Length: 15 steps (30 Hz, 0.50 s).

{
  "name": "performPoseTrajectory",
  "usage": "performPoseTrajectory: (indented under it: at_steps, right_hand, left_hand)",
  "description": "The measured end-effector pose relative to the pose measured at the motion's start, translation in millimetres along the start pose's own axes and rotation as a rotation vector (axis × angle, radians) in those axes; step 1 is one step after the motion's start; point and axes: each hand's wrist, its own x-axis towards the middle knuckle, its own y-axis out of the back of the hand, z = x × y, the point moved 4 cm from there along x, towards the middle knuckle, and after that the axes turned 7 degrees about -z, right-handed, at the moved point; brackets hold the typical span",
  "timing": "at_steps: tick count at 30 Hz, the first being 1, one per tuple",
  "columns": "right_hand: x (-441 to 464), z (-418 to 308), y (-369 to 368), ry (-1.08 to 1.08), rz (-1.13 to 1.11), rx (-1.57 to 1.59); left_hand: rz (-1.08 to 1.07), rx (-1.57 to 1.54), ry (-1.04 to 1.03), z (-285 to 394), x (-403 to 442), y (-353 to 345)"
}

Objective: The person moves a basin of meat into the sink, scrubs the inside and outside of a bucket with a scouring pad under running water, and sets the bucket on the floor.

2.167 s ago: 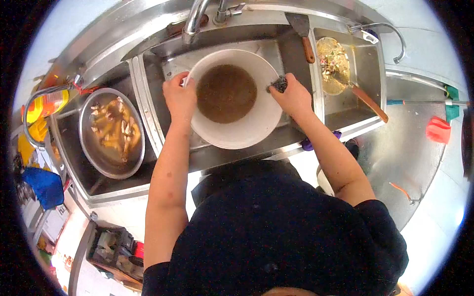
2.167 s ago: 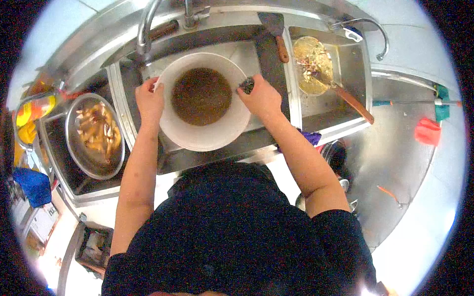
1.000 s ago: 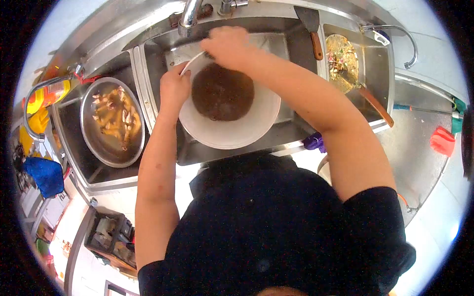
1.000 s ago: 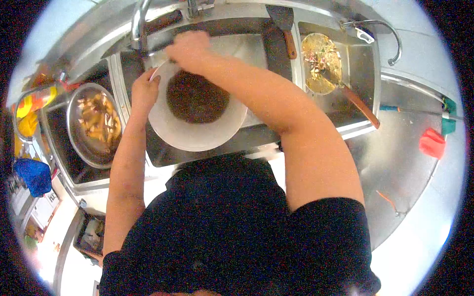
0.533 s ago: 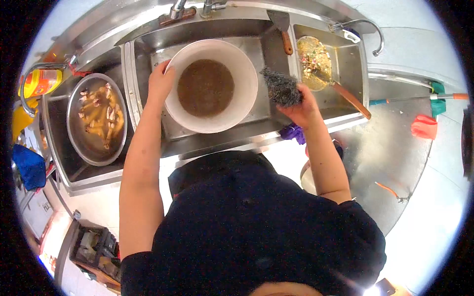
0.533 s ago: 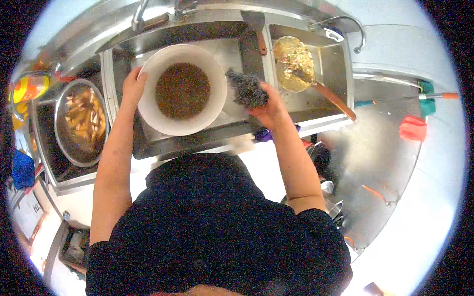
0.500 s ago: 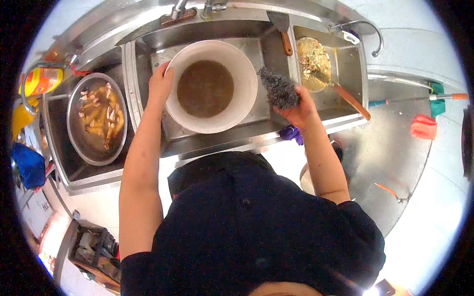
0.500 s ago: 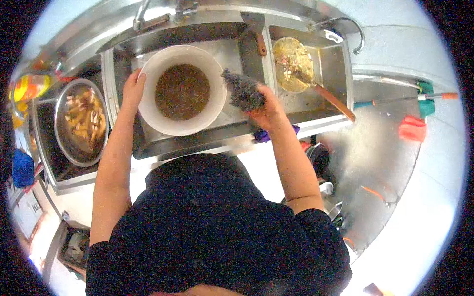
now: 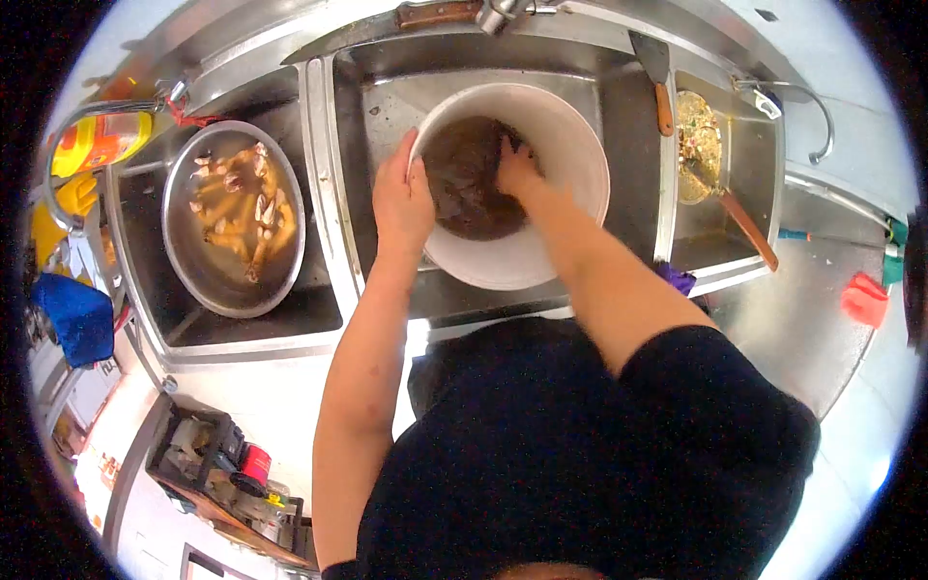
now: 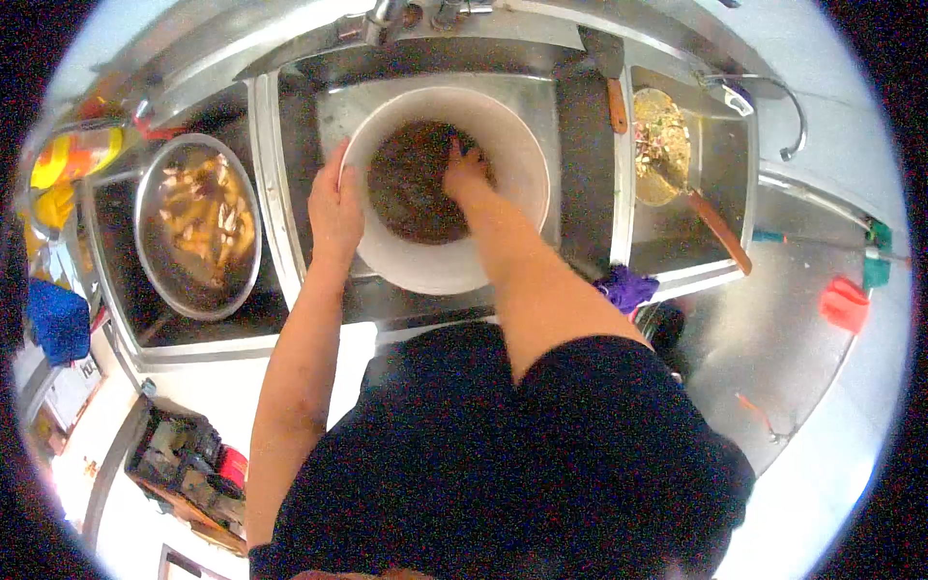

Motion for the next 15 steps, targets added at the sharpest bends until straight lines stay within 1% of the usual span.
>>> performPoseTrajectory:
  at_steps: [2,3,5,7,8,10,12,13,15]
  right_hand:
    - [2.2,-35.1,-1.2,0.101,-0.147,-0.178]
    - [-0.1,-51.6,2.3,0.147,-0.223,-0.269]
    - [3.2,-87.5,-1.1,0.337,-0.591,-0.405]
    - [-3.5,-115.4,-43.6,0.444,-0.384,-0.596]
    - [-30.2,-113.6,-36.8,0.528,-0.384,-0.512]
    - [-83.6,-99.7,4.7,0.685,-0.375,-0.323]
    - [-80.4,-56.5,1.0,1.090,-0.360,-0.454]
    - [-78.9,-47.8,4.6,1.290,-0.346,-0.520]
    - [-52.3,-65.2,9.8,1.036,-0.473,-0.425]
  left_hand:
    - [-0.033,0.005,0.060,5.3,4.4,2.4]
    - [-0.021,-0.001,0.049,3.0,9.2,0.1]
    - [-0.013,-0.006,0.032,-0.9,7.6,-1.0]
    - [-0.020,-0.007,0.056,1.8,13.3,2.2]
    - [-0.037,-0.003,0.069,2.9,12.4,3.5]
    - [-0.014,-0.018,0.049,2.9,12.5,6.0]
    - [0.010,-0.019,0.020,2.7,11.1,4.9]
    - [0.028,-0.013,-0.004,3.0,10.9,3.4]
    - [0.029,0.009,-0.021,1.2,8.7,0.8]
